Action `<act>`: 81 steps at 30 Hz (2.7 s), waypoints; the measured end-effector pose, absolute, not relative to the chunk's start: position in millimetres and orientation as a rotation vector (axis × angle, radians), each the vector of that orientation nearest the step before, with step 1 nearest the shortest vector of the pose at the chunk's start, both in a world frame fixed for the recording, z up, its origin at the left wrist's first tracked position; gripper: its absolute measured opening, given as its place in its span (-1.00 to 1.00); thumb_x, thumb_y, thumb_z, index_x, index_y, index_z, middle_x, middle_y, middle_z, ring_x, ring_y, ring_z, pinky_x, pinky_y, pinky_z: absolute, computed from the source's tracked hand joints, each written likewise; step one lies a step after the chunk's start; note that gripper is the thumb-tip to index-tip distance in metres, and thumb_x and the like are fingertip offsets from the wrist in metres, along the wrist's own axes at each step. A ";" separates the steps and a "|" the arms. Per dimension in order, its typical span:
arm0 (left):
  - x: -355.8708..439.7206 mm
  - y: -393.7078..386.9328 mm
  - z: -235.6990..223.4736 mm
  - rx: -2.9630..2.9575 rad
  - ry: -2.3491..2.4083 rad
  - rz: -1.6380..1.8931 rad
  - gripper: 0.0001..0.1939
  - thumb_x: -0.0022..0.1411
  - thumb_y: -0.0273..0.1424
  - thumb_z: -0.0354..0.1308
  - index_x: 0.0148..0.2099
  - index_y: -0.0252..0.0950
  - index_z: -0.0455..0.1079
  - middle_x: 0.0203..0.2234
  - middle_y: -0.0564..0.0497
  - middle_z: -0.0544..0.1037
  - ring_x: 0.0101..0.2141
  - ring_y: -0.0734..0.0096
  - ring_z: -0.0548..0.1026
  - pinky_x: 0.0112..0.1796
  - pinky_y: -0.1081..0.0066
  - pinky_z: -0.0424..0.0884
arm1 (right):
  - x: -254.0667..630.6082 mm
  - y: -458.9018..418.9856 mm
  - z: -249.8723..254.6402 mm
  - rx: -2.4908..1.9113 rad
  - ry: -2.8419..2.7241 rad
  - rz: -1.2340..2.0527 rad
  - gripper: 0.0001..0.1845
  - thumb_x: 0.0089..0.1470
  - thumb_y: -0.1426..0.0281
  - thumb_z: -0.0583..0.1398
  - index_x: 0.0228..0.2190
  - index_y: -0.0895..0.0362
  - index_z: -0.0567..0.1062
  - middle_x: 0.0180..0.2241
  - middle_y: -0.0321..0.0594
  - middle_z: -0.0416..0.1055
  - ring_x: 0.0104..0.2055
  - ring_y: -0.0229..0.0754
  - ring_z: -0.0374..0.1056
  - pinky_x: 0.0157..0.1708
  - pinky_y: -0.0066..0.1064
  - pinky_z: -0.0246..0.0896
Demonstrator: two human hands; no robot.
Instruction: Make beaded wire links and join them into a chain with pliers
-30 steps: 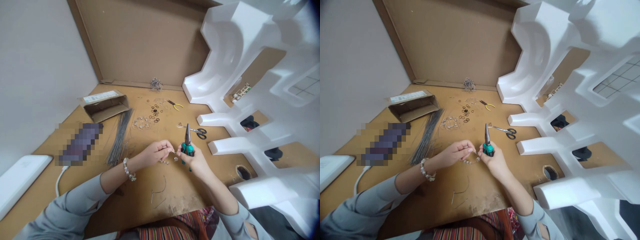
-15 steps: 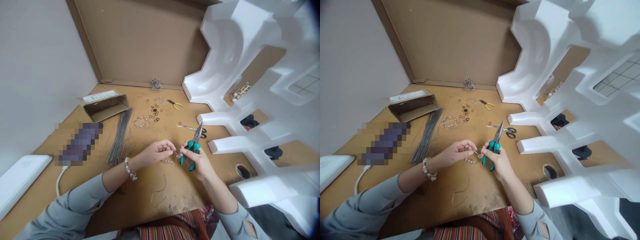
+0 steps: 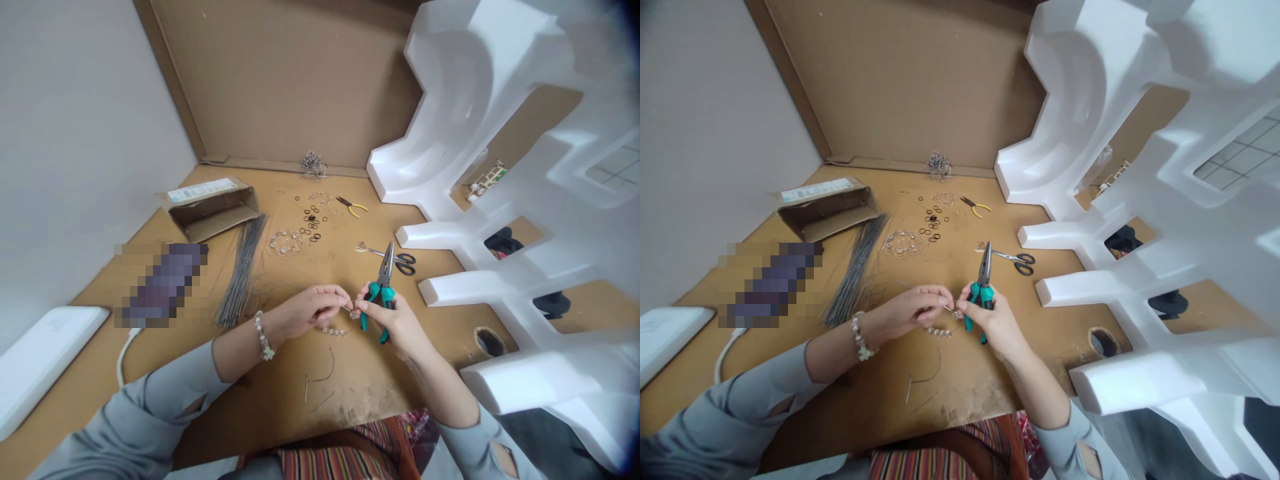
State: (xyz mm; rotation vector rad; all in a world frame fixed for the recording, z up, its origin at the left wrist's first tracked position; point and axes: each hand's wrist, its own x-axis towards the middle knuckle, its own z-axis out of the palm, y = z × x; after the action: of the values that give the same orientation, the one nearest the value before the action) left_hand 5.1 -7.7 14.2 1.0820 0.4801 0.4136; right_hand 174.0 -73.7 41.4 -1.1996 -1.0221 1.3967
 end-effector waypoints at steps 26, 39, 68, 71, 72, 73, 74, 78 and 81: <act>3.6 -6.9 16.8 0.864 0.386 0.379 -0.70 0.26 -0.34 -0.08 -0.07 -0.36 0.36 -0.81 0.22 0.13 -0.77 0.65 -0.08 -0.68 0.54 -0.12 | 199.9 -99.5 93.6 -2.122 -2.470 -0.179 -0.95 -0.05 0.41 0.09 -0.46 0.12 0.35 -0.49 -0.23 0.38 -0.44 -0.18 0.28 -0.50 -0.38 -0.14; 3.7 -7.2 16.8 0.943 0.384 0.346 -0.54 0.31 -0.21 -0.25 -0.02 -0.42 0.30 -0.78 0.14 0.25 -0.77 0.64 -0.01 -0.70 0.55 -0.18 | 195.7 -93.8 100.0 -2.155 -2.499 0.045 -0.91 -0.08 0.45 0.09 -0.43 0.11 0.37 -0.45 -0.22 0.41 -0.45 -0.19 0.30 -0.53 -0.41 -0.12; 3.3 -10.2 24.1 1.109 0.408 0.340 -0.38 0.31 -0.06 -0.38 0.00 -0.42 0.27 -0.75 0.13 0.26 -0.77 0.65 -0.10 -0.71 0.52 -0.28 | 201.9 -97.4 94.9 -2.064 -2.533 -0.121 -0.93 -0.08 0.44 0.09 -0.45 0.10 0.37 -0.48 -0.24 0.40 -0.46 -0.19 0.28 -0.53 -0.39 -0.14; 3.0 -10.4 24.7 1.110 0.407 0.336 -0.37 0.30 -0.05 -0.38 0.00 -0.43 0.27 -0.75 0.13 0.25 -0.77 0.66 -0.12 -0.70 0.51 -0.29 | 200.6 -97.3 96.3 -2.068 -2.534 -0.111 -0.92 -0.09 0.45 0.10 -0.45 0.11 0.38 -0.49 -0.23 0.40 -0.45 -0.20 0.28 -0.53 -0.40 -0.14; 2.9 -10.4 24.5 1.110 0.404 0.334 -0.37 0.29 -0.04 -0.37 0.00 -0.43 0.27 -0.76 0.14 0.24 -0.77 0.66 -0.11 -0.70 0.51 -0.29 | 200.3 -97.4 96.7 -2.070 -2.531 -0.102 -0.92 -0.09 0.45 0.10 -0.45 0.11 0.38 -0.49 -0.24 0.40 -0.45 -0.20 0.28 -0.53 -0.40 -0.14; 2.8 -10.4 24.2 1.108 0.401 0.332 -0.36 0.29 -0.03 -0.37 0.00 -0.44 0.27 -0.76 0.14 0.24 -0.77 0.65 -0.10 -0.70 0.51 -0.29 | 200.0 -97.5 97.1 -2.073 -2.527 -0.092 -0.91 -0.09 0.46 0.09 -0.45 0.10 0.38 -0.49 -0.24 0.40 -0.46 -0.20 0.28 -0.53 -0.40 -0.14; 2.7 -10.4 23.8 1.107 0.397 0.330 -0.35 0.29 -0.03 -0.37 0.00 -0.44 0.27 -0.76 0.14 0.24 -0.77 0.65 -0.09 -0.71 0.51 -0.29 | 199.9 -97.6 97.2 -2.076 -2.523 -0.079 -0.91 -0.09 0.46 0.09 -0.45 0.10 0.38 -0.49 -0.24 0.40 -0.46 -0.21 0.28 -0.53 -0.41 -0.14; 2.8 -10.5 22.0 1.098 0.388 0.331 -0.35 0.29 -0.03 -0.38 0.00 -0.44 0.27 -0.77 0.14 0.24 -0.77 0.65 -0.09 -0.70 0.52 -0.28 | 200.1 -98.1 95.7 -2.091 -2.504 -0.033 -0.92 -0.10 0.46 0.09 -0.46 0.10 0.38 -0.49 -0.25 0.40 -0.47 -0.22 0.28 -0.53 -0.41 -0.14; 3.1 -10.6 21.2 1.094 0.385 0.340 -0.36 0.29 -0.03 -0.38 -0.01 -0.44 0.28 -0.78 0.14 0.23 -0.77 0.65 -0.08 -0.70 0.53 -0.26 | 200.3 -98.0 93.0 -2.120 -2.482 0.001 -0.91 -0.11 0.45 0.09 -0.45 0.10 0.37 -0.49 -0.27 0.40 -0.50 -0.23 0.28 -0.54 -0.40 -0.17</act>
State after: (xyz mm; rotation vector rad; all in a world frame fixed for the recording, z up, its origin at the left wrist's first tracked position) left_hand 3.1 -10.6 21.2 1.0941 0.3847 0.3396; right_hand 200.3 -98.0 93.0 -2.1196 -2.4820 0.0015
